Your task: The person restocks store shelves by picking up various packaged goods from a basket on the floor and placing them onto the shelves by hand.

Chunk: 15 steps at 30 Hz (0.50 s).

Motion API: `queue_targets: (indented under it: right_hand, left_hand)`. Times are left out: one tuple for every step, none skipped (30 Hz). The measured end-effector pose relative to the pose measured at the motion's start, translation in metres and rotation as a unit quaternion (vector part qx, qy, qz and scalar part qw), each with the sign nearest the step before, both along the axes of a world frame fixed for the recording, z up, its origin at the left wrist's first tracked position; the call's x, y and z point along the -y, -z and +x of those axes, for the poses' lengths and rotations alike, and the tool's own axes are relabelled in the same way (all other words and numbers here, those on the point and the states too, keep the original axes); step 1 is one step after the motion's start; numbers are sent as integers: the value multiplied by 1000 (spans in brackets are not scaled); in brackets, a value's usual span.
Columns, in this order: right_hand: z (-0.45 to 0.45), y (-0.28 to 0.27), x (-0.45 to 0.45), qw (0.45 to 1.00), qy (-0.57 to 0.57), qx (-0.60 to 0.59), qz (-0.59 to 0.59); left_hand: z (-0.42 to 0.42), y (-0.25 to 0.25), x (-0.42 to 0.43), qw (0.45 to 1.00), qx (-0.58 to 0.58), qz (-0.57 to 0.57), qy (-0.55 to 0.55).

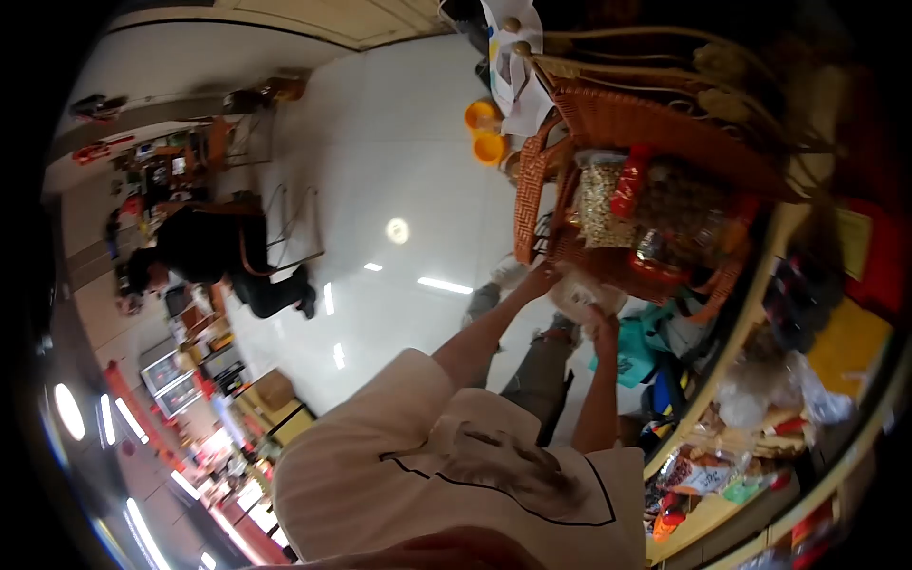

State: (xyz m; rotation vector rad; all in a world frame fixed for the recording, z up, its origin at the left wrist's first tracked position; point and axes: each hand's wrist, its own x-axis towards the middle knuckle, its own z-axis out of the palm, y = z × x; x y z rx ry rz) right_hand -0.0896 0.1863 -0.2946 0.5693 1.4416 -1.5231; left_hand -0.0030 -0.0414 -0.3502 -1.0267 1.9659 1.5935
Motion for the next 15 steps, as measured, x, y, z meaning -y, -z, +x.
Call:
queue_targets:
  right_hand:
    - [15,-22,-6,999,-11,-38,13]
    - [32,-47,-5,999,8,-51,2]
    - [49,-70,-11,998,32,-62,-7]
    - [67,-88,-22,998,28,-36,36]
    - [82,-101,-23,996,38,-17,73]
    - [100,-113,-30,992,118,32,6]
    - [117,-126,-35,997,77,1,15]
    - [132,-143,-35,998,38,-28,30]
    - [144,-160,-31,997,1,-57,46]
    - [153,-181,-22,994,-33,-85,61]
    - [161,-206,-11,989,-60,-106,80]
    - [176,-228,-7,984,-79,-122,102]
    - [193,-242,-4,982,-55,-135,118]
    - [206,-253,-3,980,-32,-148,132]
    - [216,-267,-7,976,-11,-161,148]
  left_hand:
    - [3,-33,0,1000,22,9,-15]
    - [7,-58,4,997,70,7,11]
    - [14,-80,4,992,121,5,42]
    - [35,-81,-5,993,81,-47,65]
    - [41,-101,1,989,29,-106,95]
    - [46,-116,7,982,2,-118,148]
    - [56,-156,16,970,-24,-127,205]
    - [69,-175,23,942,-108,-171,267]
    - [77,-190,32,901,-197,-215,322]
    - [80,-207,41,892,-231,-150,359]
    - [83,-227,48,874,-255,-82,405]
    - [84,-244,49,884,-185,52,426]
    - [84,-258,49,872,-91,172,449]
    - [85,-263,44,847,-48,181,498]
    - [78,-286,34,820,-4,182,543]
